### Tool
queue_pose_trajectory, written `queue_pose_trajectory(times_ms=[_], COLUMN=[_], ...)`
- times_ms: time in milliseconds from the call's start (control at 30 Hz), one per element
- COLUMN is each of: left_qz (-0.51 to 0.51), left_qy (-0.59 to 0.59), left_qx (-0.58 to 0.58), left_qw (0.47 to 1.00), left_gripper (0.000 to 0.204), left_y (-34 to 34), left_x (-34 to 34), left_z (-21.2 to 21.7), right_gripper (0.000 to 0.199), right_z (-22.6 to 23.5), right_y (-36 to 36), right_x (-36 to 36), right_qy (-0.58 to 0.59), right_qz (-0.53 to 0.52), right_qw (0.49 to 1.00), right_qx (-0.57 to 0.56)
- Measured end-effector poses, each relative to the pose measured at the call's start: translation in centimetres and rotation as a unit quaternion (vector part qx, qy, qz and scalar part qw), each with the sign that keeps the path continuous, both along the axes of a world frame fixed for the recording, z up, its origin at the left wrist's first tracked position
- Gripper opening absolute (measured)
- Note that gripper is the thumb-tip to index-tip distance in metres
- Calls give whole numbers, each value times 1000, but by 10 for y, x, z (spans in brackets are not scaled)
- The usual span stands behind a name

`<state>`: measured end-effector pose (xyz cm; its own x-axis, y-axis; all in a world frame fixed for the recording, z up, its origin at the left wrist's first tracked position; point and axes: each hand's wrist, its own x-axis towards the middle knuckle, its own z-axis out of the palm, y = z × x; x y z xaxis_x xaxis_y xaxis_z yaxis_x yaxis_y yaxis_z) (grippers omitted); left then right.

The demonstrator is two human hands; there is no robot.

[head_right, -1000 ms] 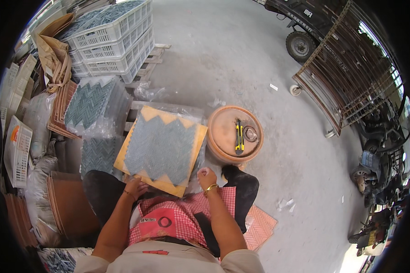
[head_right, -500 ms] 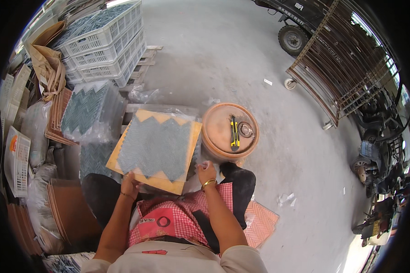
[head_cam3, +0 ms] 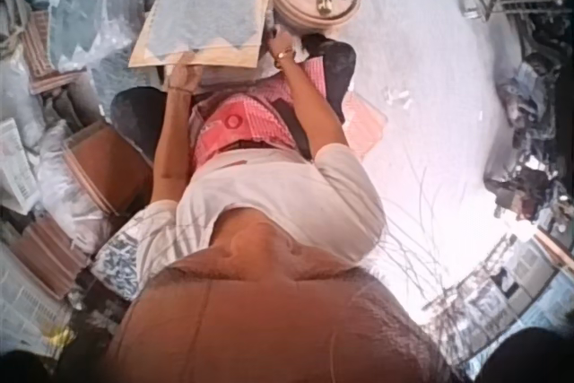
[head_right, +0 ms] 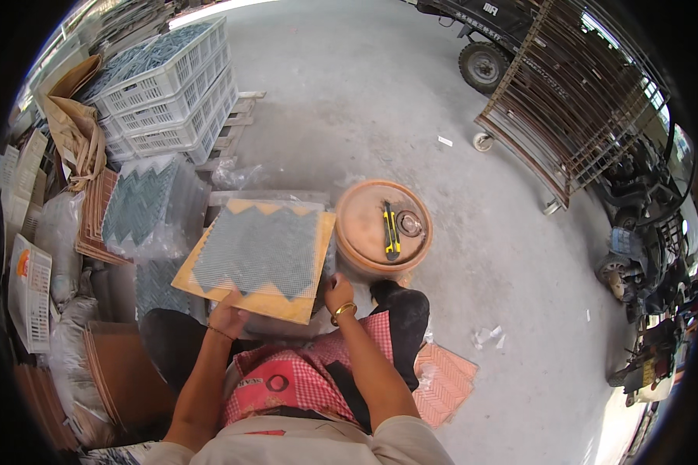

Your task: The person sits on the floor and uses a utility knife to cut a patterned tile sheet placed on a wooden board. They score and snap the tile along a straight line, then set the cut piece aside and repeat the process with another tile.

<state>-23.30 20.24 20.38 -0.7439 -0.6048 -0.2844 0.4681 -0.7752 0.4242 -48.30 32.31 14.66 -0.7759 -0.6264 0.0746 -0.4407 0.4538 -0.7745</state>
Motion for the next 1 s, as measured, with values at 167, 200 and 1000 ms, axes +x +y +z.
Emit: queue_pose_trajectory(times_ms=[167, 200, 1000], left_qz=[75, 77, 55], left_qy=[-7, -6, 3], left_qx=[13, 5, 92], left_qw=[997, 997, 994], left_gripper=[34, 36, 32], left_y=[11, 10, 46], left_x=[-13, -13, -1], left_z=[-7, -13, -76], right_gripper=[11, 10, 16], right_z=[13, 16, 255], right_y=[-9, -6, 127], right_x=[2, 0, -68], right_qy=[-139, -141, -356], right_qz=[-19, -14, 48], right_qw=[990, 990, 859], right_qx=[-24, -18, -365])
